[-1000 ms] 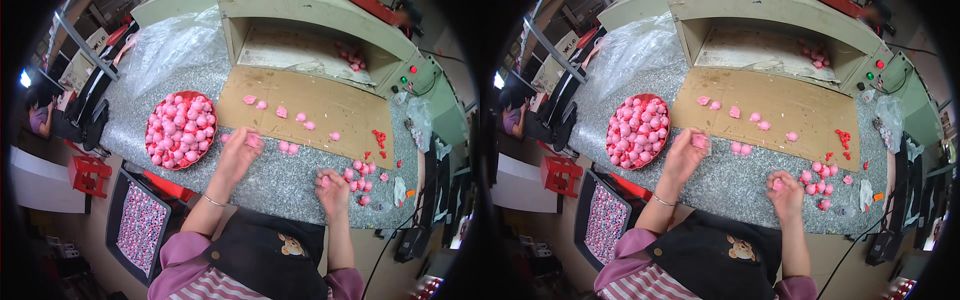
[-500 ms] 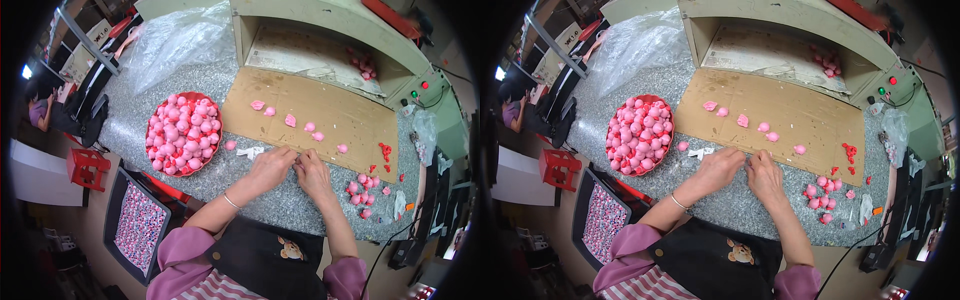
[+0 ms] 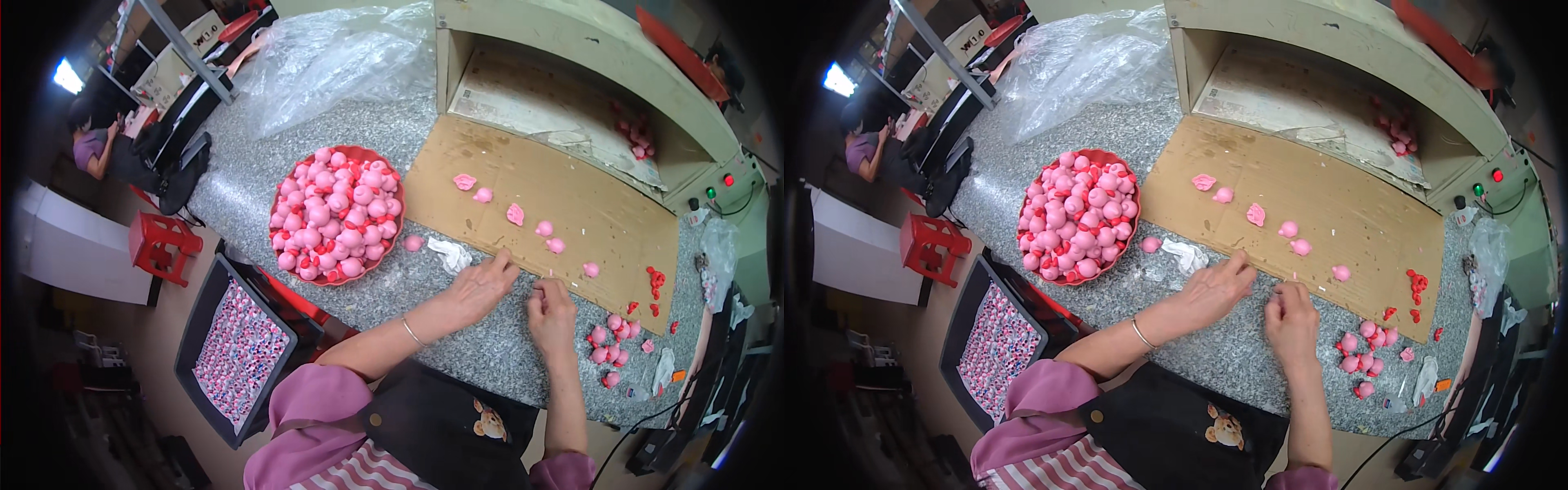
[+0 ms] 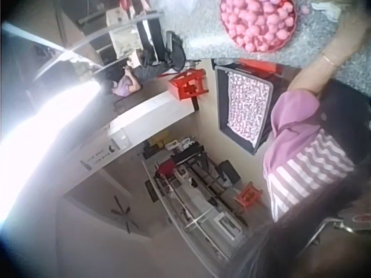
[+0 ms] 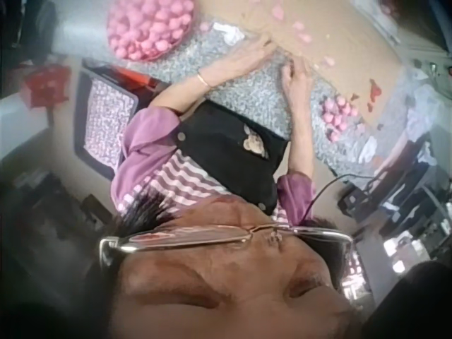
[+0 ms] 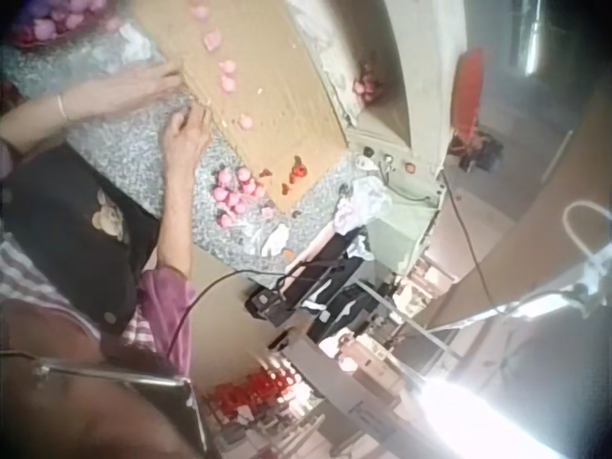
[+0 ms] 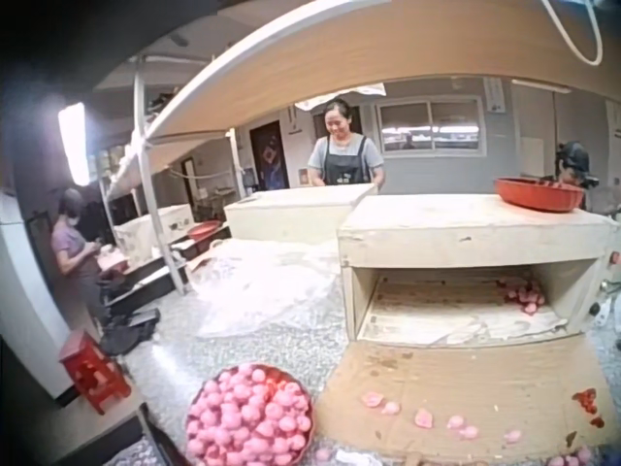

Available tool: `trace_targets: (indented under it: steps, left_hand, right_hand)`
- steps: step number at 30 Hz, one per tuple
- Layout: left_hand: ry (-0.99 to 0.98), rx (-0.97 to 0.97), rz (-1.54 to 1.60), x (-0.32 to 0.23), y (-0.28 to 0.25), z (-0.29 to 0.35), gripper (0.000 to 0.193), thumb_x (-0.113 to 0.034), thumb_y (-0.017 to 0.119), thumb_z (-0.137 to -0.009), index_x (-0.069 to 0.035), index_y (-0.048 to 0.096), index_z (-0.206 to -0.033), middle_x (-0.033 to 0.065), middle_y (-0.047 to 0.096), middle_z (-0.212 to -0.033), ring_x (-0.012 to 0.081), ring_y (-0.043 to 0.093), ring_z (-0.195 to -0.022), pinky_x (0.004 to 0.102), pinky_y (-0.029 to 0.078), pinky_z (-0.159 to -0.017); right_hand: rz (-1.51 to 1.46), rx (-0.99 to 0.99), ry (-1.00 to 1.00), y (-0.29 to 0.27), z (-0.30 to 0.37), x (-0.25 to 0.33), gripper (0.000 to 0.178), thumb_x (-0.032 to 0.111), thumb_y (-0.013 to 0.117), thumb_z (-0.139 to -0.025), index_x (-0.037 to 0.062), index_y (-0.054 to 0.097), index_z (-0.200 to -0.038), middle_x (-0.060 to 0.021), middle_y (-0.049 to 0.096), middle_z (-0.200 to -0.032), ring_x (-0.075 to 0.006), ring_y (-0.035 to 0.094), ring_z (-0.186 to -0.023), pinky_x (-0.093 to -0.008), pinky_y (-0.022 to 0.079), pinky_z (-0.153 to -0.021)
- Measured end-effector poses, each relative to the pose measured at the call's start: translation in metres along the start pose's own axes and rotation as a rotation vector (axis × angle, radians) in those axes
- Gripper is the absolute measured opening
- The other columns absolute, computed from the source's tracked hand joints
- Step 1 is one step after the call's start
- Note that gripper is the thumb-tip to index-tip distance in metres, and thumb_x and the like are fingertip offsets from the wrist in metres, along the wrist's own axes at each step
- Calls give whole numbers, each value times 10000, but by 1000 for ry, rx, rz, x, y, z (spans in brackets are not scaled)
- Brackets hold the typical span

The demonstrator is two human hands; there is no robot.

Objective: Assembling small pink plastic components using glue.

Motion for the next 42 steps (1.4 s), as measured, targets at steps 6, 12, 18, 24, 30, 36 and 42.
trace_targets:
  steps: [6,12,18,24,30,36,42]
  left_hand:
    - [148,-52,-68,-25,-6,5,237,3,552,-709,11,460,-928,138,431,-945,286,546,-846,340,533,-587]
    - [190,-39,183,-35,-3,4,258,14,559,-707,12,476,-952,149,422,-951,314,546,-862,356,527,-630]
    - [246,-154,550,-59,-19,-7,155,-69,589,-795,-18,509,-918,127,484,-1000,303,568,-855,371,491,-702]
    - [366,-193,214,-95,-23,-10,327,-246,630,-738,-26,561,-970,156,519,-1096,328,479,-1030,461,398,-886]
    - [332,-447,172,-44,-76,-36,318,-52,583,-716,-25,548,-1032,157,548,-998,324,555,-925,412,465,-794]
    - [-45,-211,-365,72,-41,-55,206,37,512,-720,11,589,-909,168,571,-958,335,551,-965,397,490,-834]
    - [-11,-77,-422,80,-31,-72,155,-19,534,-763,-15,575,-912,185,583,-938,352,554,-915,436,460,-768]
  right_hand:
    - [-1089,-9,569,13,20,-59,163,120,472,-904,10,591,-910,-32,589,-776,-79,481,-599,-219,394,-534]
    - [-1396,-46,670,11,27,-59,205,150,446,-926,7,558,-1020,-96,618,-970,-131,569,-695,-233,463,-583]
    - [-1847,-136,779,31,32,-34,314,259,443,-950,-1,527,-1106,-109,594,-1079,-213,582,-968,-339,484,-854]
    - [-1935,-175,548,50,24,-39,386,350,452,-946,33,514,-1157,-95,564,-1138,-238,535,-1062,-382,402,-973]
    - [-2228,-223,870,46,32,-33,334,281,453,-943,6,528,-1118,-141,560,-1085,-252,553,-996,-385,477,-894]
    - [-2383,-62,983,71,51,-20,275,249,497,-923,-5,583,-985,-162,589,-1020,-265,572,-936,-374,495,-827]
    - [-2340,-68,895,53,66,-22,293,266,468,-939,3,562,-1026,-161,576,-1070,-275,565,-990,-390,481,-867]
Point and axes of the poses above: each hand's wrist, its own z-axis away from the middle knuckle, its own y-axis out of the palm, x = y × z, the point moved 8 cm from there along -z, towards the middle knuckle
